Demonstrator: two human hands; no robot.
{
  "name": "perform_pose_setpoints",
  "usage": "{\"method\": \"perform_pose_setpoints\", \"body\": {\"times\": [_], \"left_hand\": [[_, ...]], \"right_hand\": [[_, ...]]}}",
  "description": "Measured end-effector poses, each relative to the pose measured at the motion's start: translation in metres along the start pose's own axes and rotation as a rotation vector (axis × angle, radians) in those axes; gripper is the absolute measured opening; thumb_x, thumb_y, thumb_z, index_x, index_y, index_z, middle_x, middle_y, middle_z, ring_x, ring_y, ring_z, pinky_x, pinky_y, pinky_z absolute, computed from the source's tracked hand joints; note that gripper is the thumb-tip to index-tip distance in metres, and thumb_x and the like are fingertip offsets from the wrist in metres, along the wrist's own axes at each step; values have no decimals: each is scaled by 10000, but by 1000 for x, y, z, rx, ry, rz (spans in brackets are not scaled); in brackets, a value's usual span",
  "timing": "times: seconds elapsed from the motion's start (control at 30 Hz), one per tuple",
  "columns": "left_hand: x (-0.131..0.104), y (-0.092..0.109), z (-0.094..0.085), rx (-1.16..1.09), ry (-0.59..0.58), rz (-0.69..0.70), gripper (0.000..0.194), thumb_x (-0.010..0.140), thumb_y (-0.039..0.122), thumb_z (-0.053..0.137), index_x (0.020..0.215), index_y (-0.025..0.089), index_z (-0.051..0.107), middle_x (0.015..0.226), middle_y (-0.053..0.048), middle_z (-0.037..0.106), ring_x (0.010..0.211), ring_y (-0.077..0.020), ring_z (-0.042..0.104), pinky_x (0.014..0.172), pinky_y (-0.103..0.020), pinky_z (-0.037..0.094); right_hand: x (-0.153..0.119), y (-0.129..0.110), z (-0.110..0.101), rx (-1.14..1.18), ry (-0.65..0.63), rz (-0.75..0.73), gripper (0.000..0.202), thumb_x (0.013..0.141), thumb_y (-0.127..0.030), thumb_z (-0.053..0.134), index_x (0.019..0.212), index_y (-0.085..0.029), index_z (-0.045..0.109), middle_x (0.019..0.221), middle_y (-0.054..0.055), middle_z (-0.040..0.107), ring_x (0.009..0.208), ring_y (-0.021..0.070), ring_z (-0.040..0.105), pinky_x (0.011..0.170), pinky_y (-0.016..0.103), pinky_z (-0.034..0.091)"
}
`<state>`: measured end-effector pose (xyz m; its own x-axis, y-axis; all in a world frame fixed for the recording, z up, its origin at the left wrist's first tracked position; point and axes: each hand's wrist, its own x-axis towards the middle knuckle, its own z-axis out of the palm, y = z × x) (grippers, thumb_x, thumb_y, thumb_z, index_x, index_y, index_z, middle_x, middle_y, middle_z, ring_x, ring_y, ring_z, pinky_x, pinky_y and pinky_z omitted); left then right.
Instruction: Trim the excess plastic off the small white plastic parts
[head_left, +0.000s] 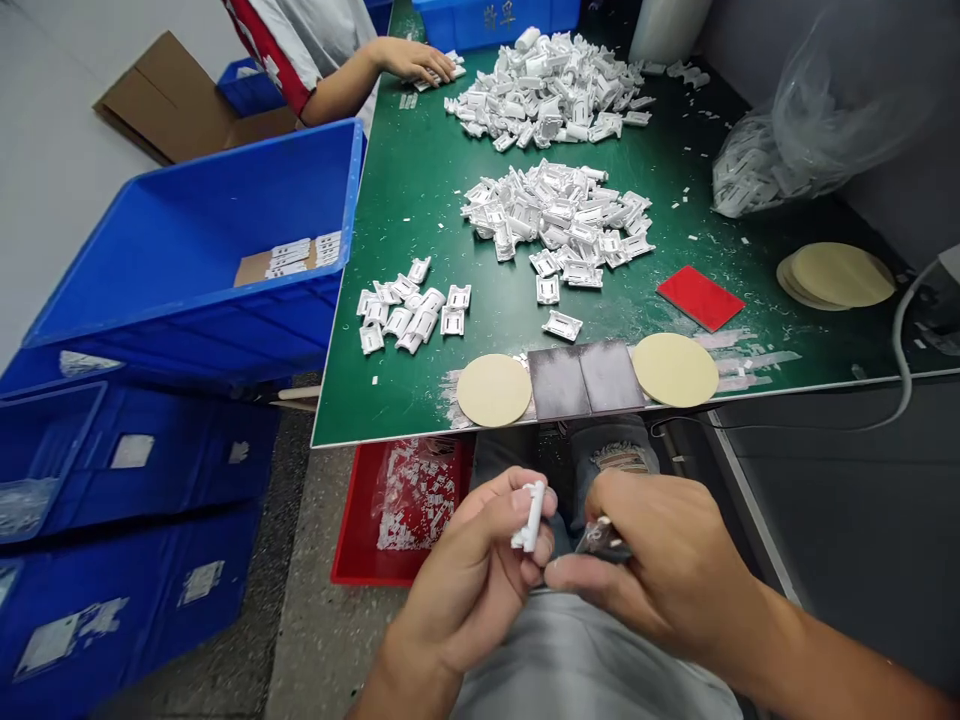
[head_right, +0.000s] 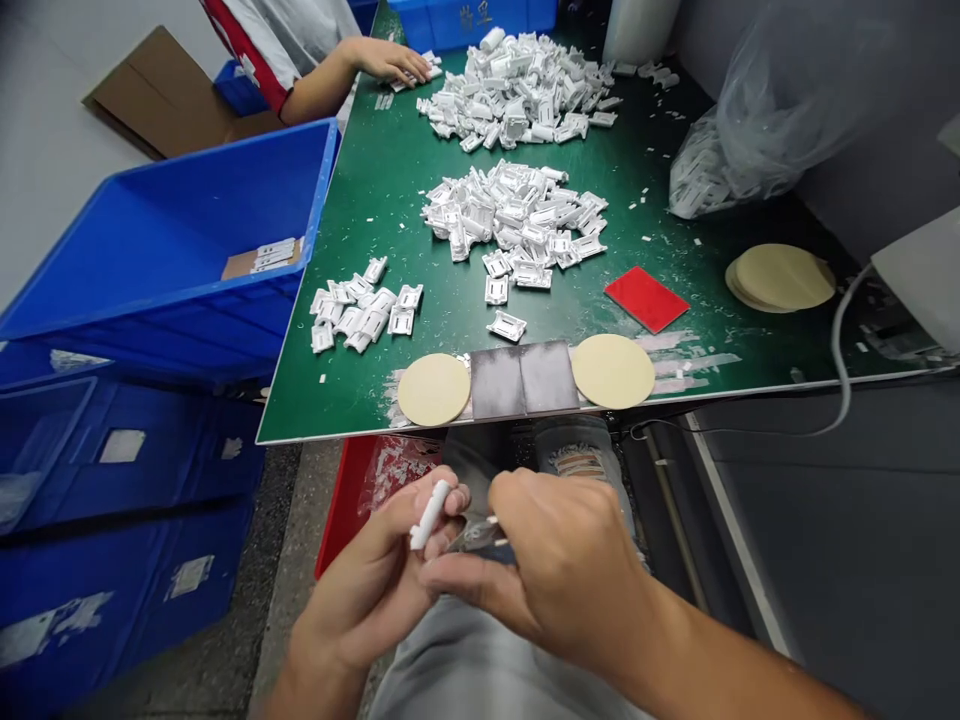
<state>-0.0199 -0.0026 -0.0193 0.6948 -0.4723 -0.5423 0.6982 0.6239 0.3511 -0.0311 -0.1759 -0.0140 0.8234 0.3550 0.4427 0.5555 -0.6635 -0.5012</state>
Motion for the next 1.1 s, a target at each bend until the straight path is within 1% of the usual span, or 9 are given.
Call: {"method": "perform_pose_setpoints", "body": {"times": [0.2,0.33,0.5,0.57,0.7,0.83,0.93,1.03,1.1], "left_hand": [[0,3,-4,-223,0,-130,106,789,157,706,854,89,657,786,-16,657,532,-24,588,481,-85,460],[-7,6,-17,-11,33,30,93,818,198,680,856,134,624,796,9,624,524,-21,531,466,-110,419],[-15,26,-101,791,450,321,281,830,393,651,1019,193,587,761,26,603,626,-99,567,590,-193,472],[-18,40,-142,1247,690,291,358,833,473,568,1051,190,593,969,-52,688,874,-198,657,779,-279,515],[-28,67,-183,1469,1006,167,569,768,528,575,1155,111,605,1043,-251,692,1010,-492,617,868,-595,416],[-39,71,-160,1549,1094,118,445,798,595,518,998,230,677,917,-169,736,895,-470,654,788,-544,441],[-39,59,-117,1353,1003,416,461,818,589,541,1126,264,647,1021,-100,735,888,-332,667,813,-433,478],[-31,43,-70,897,544,650,559,826,571,580,1255,213,600,1064,-111,719,763,-219,657,696,-326,523],[-24,36,-44,655,192,563,572,834,596,560,1209,173,647,936,-118,725,667,-195,646,562,-287,515]], "right_hand": [[2,-4,7,94,-20,66,344,929,-458,573,731,-191,487,587,-61,438,495,88,375,525,258,268],[2,-1,13,78,-34,83,223,941,-296,568,755,-190,509,591,-60,454,494,90,383,528,269,259],[12,23,8,-58,49,139,82,951,-247,544,961,-191,603,750,-12,603,599,117,535,588,267,326],[29,35,2,-248,97,188,207,948,-263,545,1140,-204,596,898,22,643,704,153,600,583,279,325],[77,53,-6,-540,6,342,250,938,-342,552,1135,-217,643,964,59,655,719,214,622,515,301,223],[106,60,-8,-541,-13,294,163,918,-260,553,899,-190,699,784,55,657,625,210,604,508,310,165],[97,51,-11,-465,-30,133,182,921,-227,532,1029,-230,680,869,22,683,687,175,618,528,294,260],[72,29,-15,-244,-75,-242,237,944,-202,504,1135,-239,640,963,-1,697,726,128,611,580,270,342],[57,14,-20,-157,-82,-426,237,961,-175,476,1126,-176,646,934,32,703,675,128,587,559,285,335]]}}
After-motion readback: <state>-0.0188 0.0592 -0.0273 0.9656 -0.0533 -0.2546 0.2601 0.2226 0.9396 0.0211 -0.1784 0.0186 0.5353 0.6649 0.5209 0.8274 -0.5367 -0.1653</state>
